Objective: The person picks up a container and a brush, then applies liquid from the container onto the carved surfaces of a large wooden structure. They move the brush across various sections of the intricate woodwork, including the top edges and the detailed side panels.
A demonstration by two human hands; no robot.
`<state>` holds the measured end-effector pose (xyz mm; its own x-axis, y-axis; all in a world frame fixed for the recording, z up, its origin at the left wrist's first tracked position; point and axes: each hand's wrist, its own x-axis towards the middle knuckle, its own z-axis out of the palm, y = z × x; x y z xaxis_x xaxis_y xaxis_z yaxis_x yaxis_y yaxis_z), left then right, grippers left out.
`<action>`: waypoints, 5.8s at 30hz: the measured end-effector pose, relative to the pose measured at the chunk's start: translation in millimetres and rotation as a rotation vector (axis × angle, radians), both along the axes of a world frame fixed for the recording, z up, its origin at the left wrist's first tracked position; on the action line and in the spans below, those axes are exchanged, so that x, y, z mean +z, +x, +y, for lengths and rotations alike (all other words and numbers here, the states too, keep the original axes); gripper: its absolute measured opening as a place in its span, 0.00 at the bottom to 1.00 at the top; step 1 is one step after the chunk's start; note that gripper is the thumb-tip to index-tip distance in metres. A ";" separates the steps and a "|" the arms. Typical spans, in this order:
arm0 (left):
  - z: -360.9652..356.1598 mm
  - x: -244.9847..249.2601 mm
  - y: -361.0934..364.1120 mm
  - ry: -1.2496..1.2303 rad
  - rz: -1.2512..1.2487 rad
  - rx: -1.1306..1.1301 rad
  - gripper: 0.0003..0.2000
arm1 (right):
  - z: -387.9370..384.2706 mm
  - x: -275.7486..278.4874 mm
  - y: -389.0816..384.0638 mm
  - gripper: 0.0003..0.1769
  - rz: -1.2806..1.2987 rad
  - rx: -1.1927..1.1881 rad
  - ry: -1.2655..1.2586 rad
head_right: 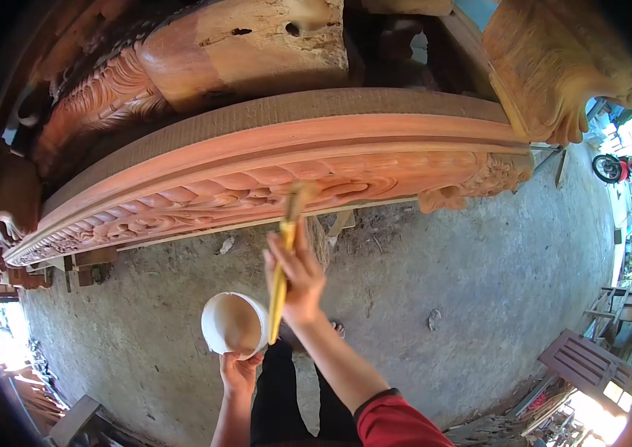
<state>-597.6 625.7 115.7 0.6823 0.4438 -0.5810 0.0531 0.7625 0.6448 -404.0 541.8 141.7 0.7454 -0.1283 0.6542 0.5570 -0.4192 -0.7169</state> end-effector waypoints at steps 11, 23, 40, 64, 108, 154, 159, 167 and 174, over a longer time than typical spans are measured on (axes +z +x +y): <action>4.0 -10.8 -3.2 -0.043 -0.018 -0.023 0.21 | -82.5 -23.4 20.5 0.12 0.315 0.182 0.545; 5.0 -5.7 -3.9 -0.038 -0.034 -0.066 0.23 | -129.3 6.2 58.7 0.14 -0.018 -0.536 0.130; 18.3 -11.6 -19.8 0.056 0.002 0.075 0.20 | 62.6 59.5 -3.4 0.11 -0.017 0.289 -0.016; 115.8 -7.3 -62.4 0.045 -0.062 0.036 0.22 | 57.7 49.7 20.0 0.07 -0.221 -0.185 -0.103; 288.7 -3.4 -99.7 0.107 0.018 -0.010 0.18 | 263.7 -28.8 -64.7 0.08 -0.132 -0.119 0.233; 291.4 -4.6 -117.6 0.139 0.030 0.168 0.16 | 307.9 -14.9 -101.6 0.11 0.388 0.849 0.505; 282.9 -3.2 -108.2 0.168 0.072 0.202 0.19 | 239.3 -33.6 -59.8 0.16 0.306 0.640 0.439; 249.8 2.4 -82.0 0.122 0.034 0.214 0.20 | 61.7 -24.4 -51.2 0.23 0.259 -0.236 0.299; 216.8 8.4 -63.1 0.084 -0.015 0.244 0.21 | 37.2 -14.7 -17.5 0.18 0.037 -0.516 0.256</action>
<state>-660.8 842.5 124.1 0.5575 0.6427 -0.5256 -0.1357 0.6951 0.7060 -421.5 578.9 127.0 0.5660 -0.6327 0.5286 0.2987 -0.4403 -0.8467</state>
